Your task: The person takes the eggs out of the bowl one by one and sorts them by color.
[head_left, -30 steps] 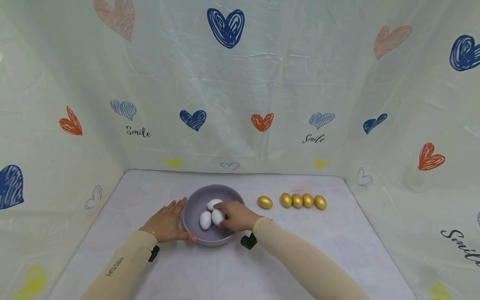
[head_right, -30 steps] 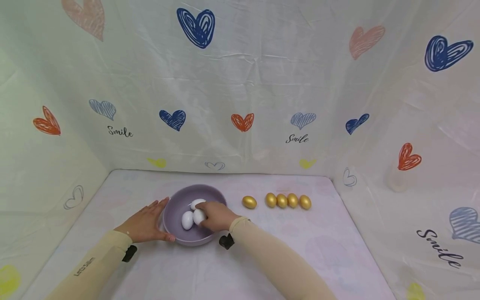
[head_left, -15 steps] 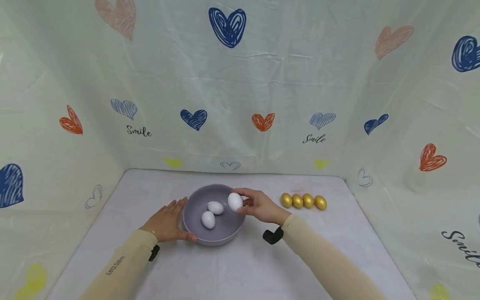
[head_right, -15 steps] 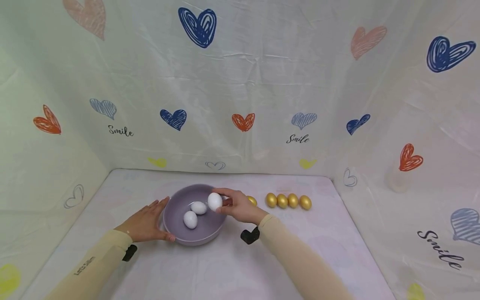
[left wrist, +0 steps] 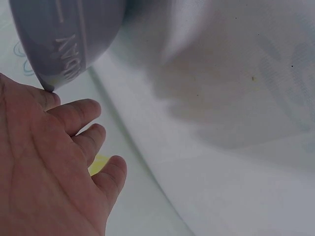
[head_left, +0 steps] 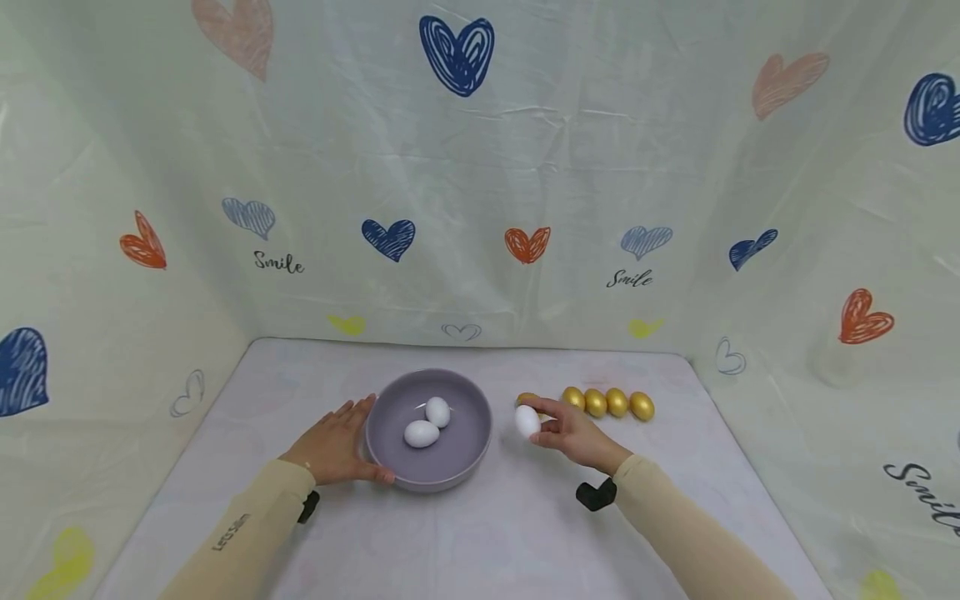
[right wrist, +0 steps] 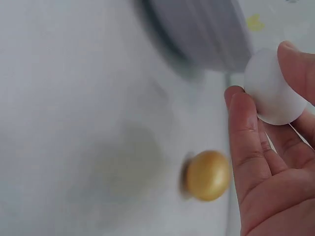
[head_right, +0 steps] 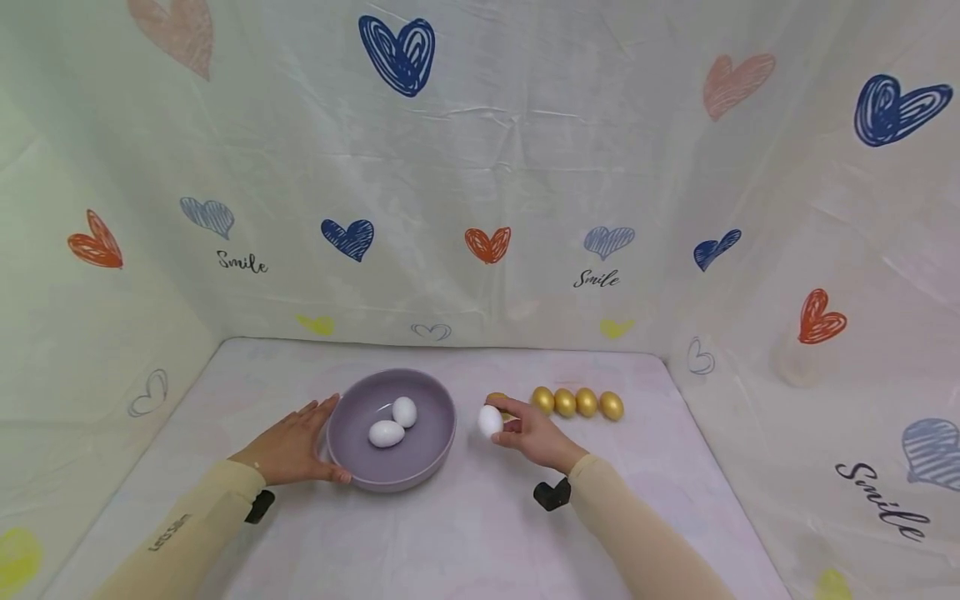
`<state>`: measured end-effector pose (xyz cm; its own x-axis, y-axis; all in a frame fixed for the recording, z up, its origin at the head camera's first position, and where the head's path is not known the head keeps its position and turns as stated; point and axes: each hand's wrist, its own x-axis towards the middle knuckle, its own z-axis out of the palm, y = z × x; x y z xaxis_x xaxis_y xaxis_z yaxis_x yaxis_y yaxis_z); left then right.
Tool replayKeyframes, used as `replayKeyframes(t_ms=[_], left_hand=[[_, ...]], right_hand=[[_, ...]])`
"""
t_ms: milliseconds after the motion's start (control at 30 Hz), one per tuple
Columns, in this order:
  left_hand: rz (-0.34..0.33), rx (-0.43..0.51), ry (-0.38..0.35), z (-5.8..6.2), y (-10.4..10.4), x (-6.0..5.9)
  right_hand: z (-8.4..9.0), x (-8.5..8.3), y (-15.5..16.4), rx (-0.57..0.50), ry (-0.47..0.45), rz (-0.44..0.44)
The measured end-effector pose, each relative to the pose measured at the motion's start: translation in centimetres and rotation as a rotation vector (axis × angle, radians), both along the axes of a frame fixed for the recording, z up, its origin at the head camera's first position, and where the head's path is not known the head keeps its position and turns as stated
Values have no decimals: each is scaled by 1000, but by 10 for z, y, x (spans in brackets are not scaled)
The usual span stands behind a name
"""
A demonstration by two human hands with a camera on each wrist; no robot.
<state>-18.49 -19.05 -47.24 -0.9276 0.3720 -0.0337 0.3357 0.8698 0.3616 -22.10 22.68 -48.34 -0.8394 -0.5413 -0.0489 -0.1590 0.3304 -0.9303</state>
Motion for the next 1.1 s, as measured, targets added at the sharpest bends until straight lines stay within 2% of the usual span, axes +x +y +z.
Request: replayKeyframes(t_ms=[200,467,800,1100], left_hand=[[4,-2,-4,-2,-1,-1],[13,2,-14,-9,-2,-4],[13,6,-5,-4,-1,-1],[16,7,-1,-6,-3,-1]], right_hand=[[-24,-1,8,36,-3,4],[-40,-6,5,129,8,-1],[-41,-7,-1,227,53,0],[-36,-5,-4,225,55,3]])
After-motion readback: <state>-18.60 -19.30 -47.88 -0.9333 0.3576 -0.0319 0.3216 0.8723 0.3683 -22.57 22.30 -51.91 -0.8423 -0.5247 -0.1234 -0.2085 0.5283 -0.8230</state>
